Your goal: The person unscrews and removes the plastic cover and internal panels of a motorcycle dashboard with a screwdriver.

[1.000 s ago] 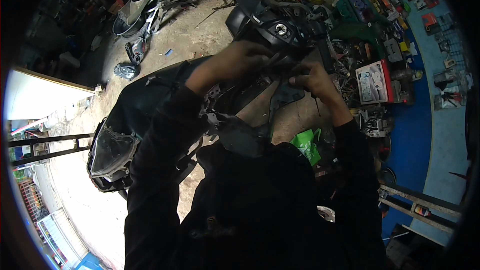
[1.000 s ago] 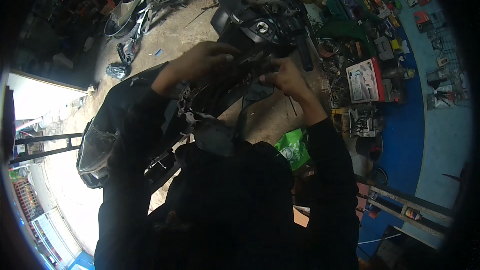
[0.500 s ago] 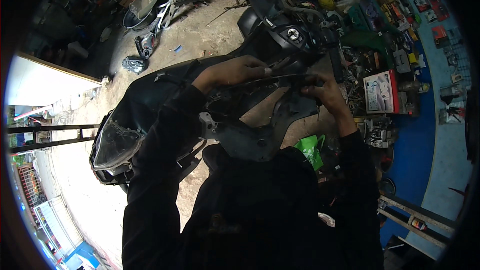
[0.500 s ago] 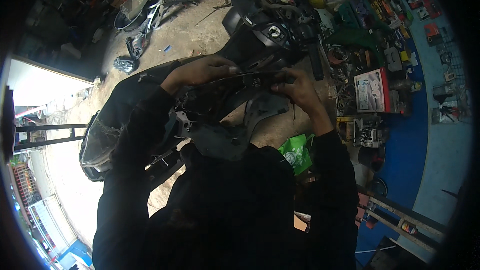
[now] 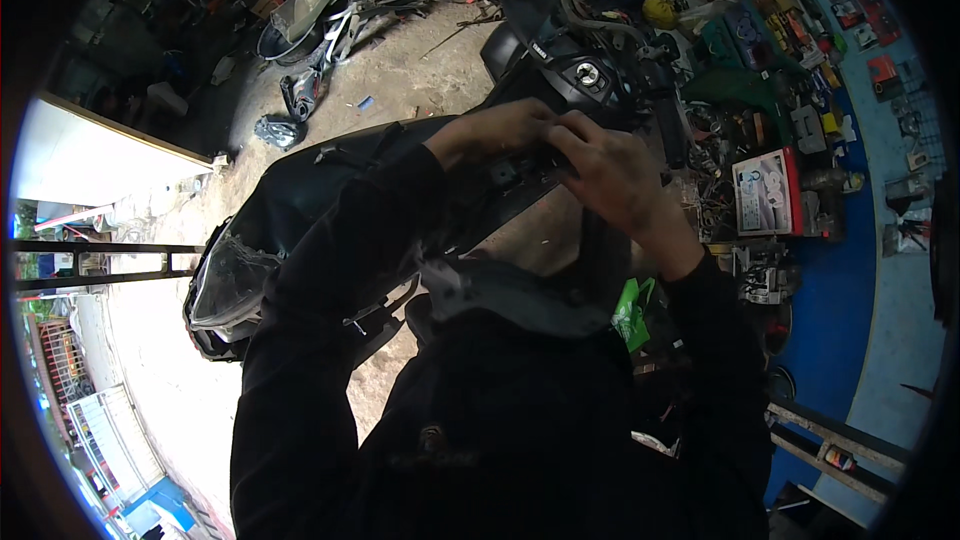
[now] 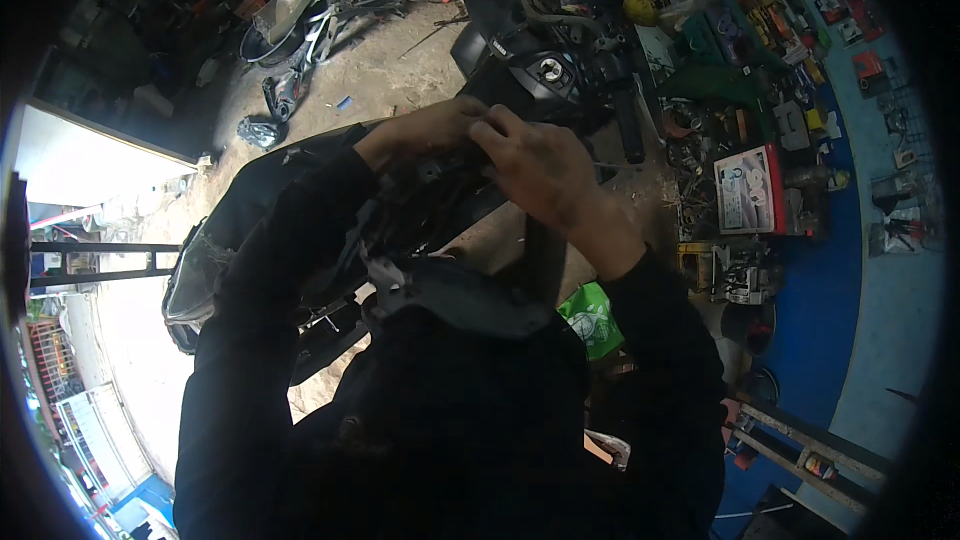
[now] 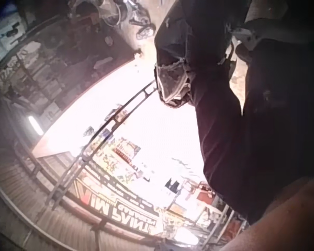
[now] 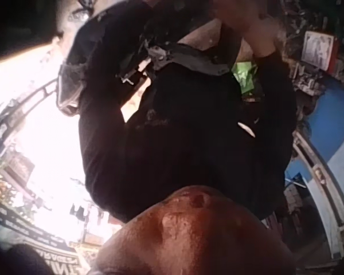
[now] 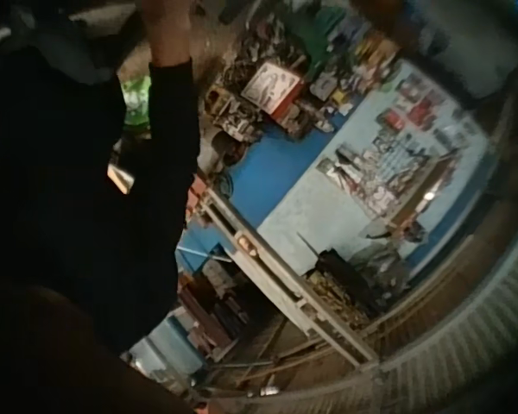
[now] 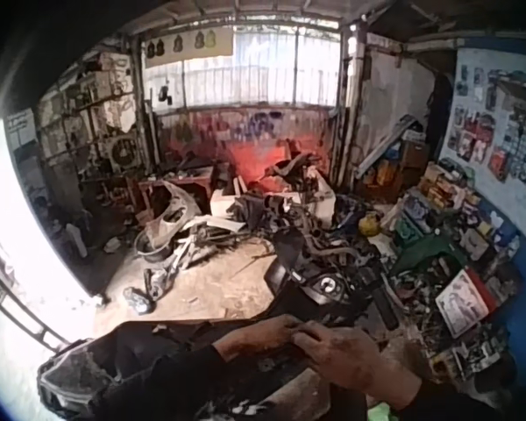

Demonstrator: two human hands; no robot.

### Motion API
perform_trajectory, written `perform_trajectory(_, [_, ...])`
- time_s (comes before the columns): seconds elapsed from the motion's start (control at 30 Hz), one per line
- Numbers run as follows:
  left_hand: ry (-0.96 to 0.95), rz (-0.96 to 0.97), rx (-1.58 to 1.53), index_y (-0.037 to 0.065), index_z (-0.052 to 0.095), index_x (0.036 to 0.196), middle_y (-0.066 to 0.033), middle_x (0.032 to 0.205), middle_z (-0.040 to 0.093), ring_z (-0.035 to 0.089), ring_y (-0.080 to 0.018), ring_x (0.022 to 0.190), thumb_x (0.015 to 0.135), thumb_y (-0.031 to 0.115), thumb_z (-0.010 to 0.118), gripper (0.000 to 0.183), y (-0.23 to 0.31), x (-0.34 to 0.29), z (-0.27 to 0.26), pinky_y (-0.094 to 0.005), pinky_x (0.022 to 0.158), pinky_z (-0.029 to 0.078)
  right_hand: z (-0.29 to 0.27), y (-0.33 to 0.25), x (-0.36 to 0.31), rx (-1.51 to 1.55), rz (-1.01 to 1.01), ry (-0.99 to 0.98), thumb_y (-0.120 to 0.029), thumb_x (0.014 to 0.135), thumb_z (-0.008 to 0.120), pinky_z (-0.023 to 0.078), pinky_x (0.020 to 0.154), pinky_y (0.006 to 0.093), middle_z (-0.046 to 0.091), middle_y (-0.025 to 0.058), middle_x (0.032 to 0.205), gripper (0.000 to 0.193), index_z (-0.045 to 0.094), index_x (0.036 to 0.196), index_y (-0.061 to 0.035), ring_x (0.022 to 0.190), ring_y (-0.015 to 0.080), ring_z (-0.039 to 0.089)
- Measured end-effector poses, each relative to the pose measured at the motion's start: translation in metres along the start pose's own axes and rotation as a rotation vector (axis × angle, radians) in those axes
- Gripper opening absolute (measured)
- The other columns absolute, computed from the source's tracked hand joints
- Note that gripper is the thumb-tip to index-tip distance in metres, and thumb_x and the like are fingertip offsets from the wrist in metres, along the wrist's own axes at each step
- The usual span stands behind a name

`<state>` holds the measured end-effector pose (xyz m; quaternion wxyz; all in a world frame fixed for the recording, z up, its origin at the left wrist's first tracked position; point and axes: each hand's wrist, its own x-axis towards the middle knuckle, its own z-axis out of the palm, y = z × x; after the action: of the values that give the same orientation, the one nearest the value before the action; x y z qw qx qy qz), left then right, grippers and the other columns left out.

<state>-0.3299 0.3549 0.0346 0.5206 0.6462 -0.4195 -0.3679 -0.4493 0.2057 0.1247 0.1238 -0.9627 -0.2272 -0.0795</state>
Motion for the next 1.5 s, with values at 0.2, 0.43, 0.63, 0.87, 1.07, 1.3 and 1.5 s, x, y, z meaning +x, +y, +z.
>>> perform_trajectory(0.2, [-0.102, -0.171, -0.27, -0.001, 0.065, 0.1, -0.0108, 0.086, 0.067, 0.066, -0.0177, 0.072, 0.092, 0.017, 0.051, 0.024, -0.029, -0.01, 0.05, -0.0305, 0.061, 0.055, 0.025, 0.005, -0.029, 0.195, -0.019, -0.126, -0.006, 0.071, 0.064, 0.053, 0.069, 0.0418, 0.062, 0.0119, 0.098, 0.033, 0.056, 0.102, -0.0052, 0.082, 0.0351, 0.064])
perform_trajectory(0.43, [-0.122, -0.094, -0.248, -0.003, 0.062, 0.107, -0.0111, 0.089, 0.067, 0.066, -0.0179, 0.074, 0.094, 0.021, 0.05, 0.03, -0.038, -0.007, 0.063, -0.0312, 0.065, 0.055, 0.024, 0.009, -0.033, 0.222, -0.042, -0.165, -0.012, 0.072, 0.067, 0.053, 0.07, 0.0426, 0.063, 0.0125, 0.099, 0.033, 0.057, 0.103, -0.0056, 0.085, 0.0358, 0.064])
perform_trajectory(0.63, [-0.166, -0.503, -0.66, 0.003, 0.057, 0.114, -0.0104, 0.101, 0.065, 0.066, -0.0174, 0.085, 0.099, 0.036, 0.046, 0.038, 0.005, -0.051, 0.051, -0.0292, 0.069, 0.055, 0.027, 0.022, -0.045, 0.076, 0.097, -0.248, -0.022, 0.072, 0.074, 0.052, 0.068, 0.0427, 0.062, 0.0124, 0.094, 0.037, 0.056, 0.102, -0.0083, 0.08, 0.0355, 0.064])
perform_trajectory(0.87, [0.025, -0.625, -0.555, 0.005, 0.059, 0.11, -0.0017, 0.083, 0.061, 0.059, -0.011, 0.067, 0.098, 0.038, 0.046, 0.037, 0.012, -0.05, 0.056, -0.025, 0.057, 0.049, 0.029, 0.011, -0.049, 0.124, 0.137, -0.131, -0.022, 0.073, 0.074, 0.052, 0.072, 0.0426, 0.062, 0.0092, 0.094, 0.037, 0.058, 0.104, -0.0093, 0.084, 0.0333, 0.065])
perform_trajectory(1.07, [-0.142, -0.603, -0.527, 0.004, 0.054, 0.117, -0.005, 0.097, 0.062, 0.058, -0.0105, 0.071, 0.099, 0.033, 0.044, 0.036, 0.013, -0.044, 0.055, -0.0253, 0.057, 0.05, 0.031, 0.023, -0.057, 0.263, 0.085, -0.049, -0.021, 0.073, 0.074, 0.053, 0.068, 0.0396, 0.061, 0.0066, 0.091, 0.028, 0.063, 0.096, -0.0089, 0.082, 0.0293, 0.066])
perform_trajectory(1.3, [-0.122, -0.699, -0.604, 0.009, 0.057, 0.095, 0.0027, 0.067, 0.051, 0.047, -0.0073, 0.052, 0.098, 0.025, 0.045, 0.02, 0.017, -0.037, 0.06, -0.023, 0.045, 0.039, 0.031, 0.025, -0.063, 0.092, -0.076, 0.072, -0.022, 0.07, 0.076, 0.053, 0.063, 0.0357, 0.06, 0.0046, 0.087, 0.032, 0.064, 0.096, -0.0078, 0.075, 0.0254, 0.066])
perform_trajectory(1.5, [-0.123, -0.672, -0.561, 0.008, 0.057, 0.095, 0.0023, 0.063, 0.049, 0.047, -0.0062, 0.051, 0.097, 0.023, 0.047, 0.018, 0.03, -0.037, 0.067, -0.0216, 0.043, 0.037, 0.014, 0.014, -0.061, 0.151, -0.057, 0.014, -0.022, 0.069, 0.077, 0.053, 0.065, 0.0354, 0.06, 0.0037, 0.086, 0.03, 0.062, 0.091, -0.0076, 0.076, 0.0243, 0.065])
